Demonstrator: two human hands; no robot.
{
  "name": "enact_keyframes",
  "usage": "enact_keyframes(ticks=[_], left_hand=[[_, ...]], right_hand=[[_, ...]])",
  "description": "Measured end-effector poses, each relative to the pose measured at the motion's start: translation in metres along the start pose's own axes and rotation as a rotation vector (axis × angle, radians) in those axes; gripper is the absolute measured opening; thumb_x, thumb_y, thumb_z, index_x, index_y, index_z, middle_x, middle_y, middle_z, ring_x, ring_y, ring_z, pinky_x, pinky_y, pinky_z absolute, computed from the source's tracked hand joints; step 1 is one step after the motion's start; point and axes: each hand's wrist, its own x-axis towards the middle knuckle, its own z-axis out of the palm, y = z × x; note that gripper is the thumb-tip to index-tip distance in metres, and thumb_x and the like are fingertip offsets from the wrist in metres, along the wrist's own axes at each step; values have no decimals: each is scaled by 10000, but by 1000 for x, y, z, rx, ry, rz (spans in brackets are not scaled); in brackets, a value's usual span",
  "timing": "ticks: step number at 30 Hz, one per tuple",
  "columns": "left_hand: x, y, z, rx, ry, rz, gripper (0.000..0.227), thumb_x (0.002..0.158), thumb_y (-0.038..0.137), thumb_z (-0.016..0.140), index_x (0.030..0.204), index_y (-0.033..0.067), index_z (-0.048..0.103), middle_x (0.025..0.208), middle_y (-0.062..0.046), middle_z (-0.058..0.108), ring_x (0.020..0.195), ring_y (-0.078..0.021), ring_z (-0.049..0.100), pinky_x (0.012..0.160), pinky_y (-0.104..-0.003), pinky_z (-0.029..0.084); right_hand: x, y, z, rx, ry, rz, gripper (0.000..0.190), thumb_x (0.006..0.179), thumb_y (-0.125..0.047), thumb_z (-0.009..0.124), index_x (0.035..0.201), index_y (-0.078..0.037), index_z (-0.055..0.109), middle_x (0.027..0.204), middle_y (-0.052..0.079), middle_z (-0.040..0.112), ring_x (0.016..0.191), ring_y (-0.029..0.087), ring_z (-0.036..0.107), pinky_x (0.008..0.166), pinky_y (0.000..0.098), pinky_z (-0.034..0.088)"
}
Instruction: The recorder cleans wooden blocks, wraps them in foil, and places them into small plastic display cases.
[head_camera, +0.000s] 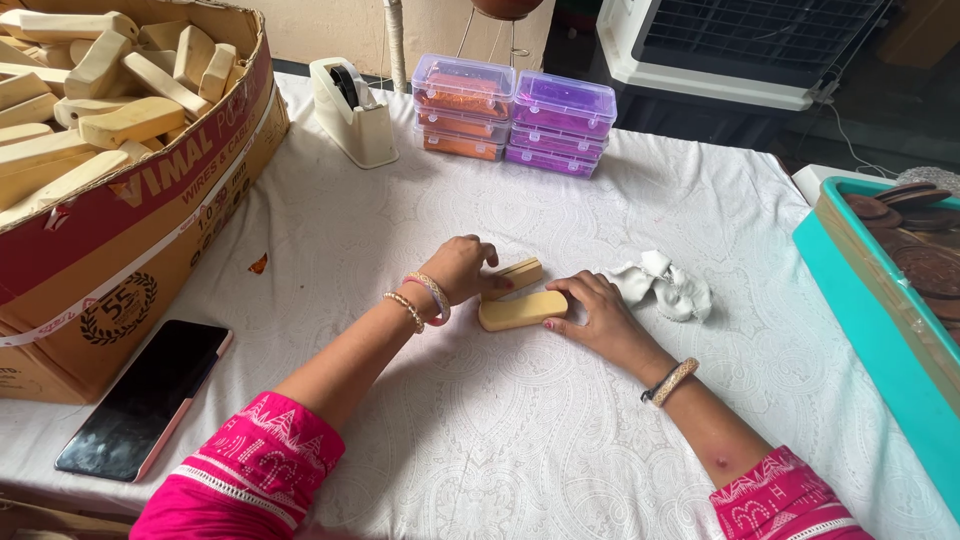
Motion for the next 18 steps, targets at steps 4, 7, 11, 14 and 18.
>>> enact_keyframes(ticks=[4,7,11,14,18], left_hand=[[0,1,22,134,102,103,453,740,389,842,1062,89,738,1036,-138,690,985,-343,626,845,-420,547],[4,-1,33,206,96,105,316,774,296,828,998,91,741,1003,-109,711,1001,-311,665,852,-406,572],[4,-2,25,118,45,85,401,781,192,820,1135,73,673,1032,-142,704,961,-309,696,891,-395,567],[6,-6,22,11,56,93,538,721,183,863,1179,51,614,1036,-176,680,950,-330,682,879,-394,560],[6,-8,28,84,14,131,462,753,201,856,1162,119,658,1037,-160,702,990,-323,690,923,-399,551]], right_hand=[[1,5,7,23,10,15,544,787,-485,760,1222,-182,637,1118,-10,622,1149,187,552,1099,421,410],[2,3,7,32,9,54,534,764,-485,771,1195,-193,649,1093,-26,638,1140,177,561,1103,417,413],[2,3,6,35,9,75,536,736,-471,783,1175,-198,642,1094,-43,641,1143,170,563,1095,407,428],[3,3,7,41,14,71,532,725,-466,788,1157,-192,641,1099,-46,644,1152,168,565,1092,414,427],[3,6,9,45,9,71,518,723,-481,787,1134,-196,652,1090,-43,653,1158,168,572,1103,422,419]])
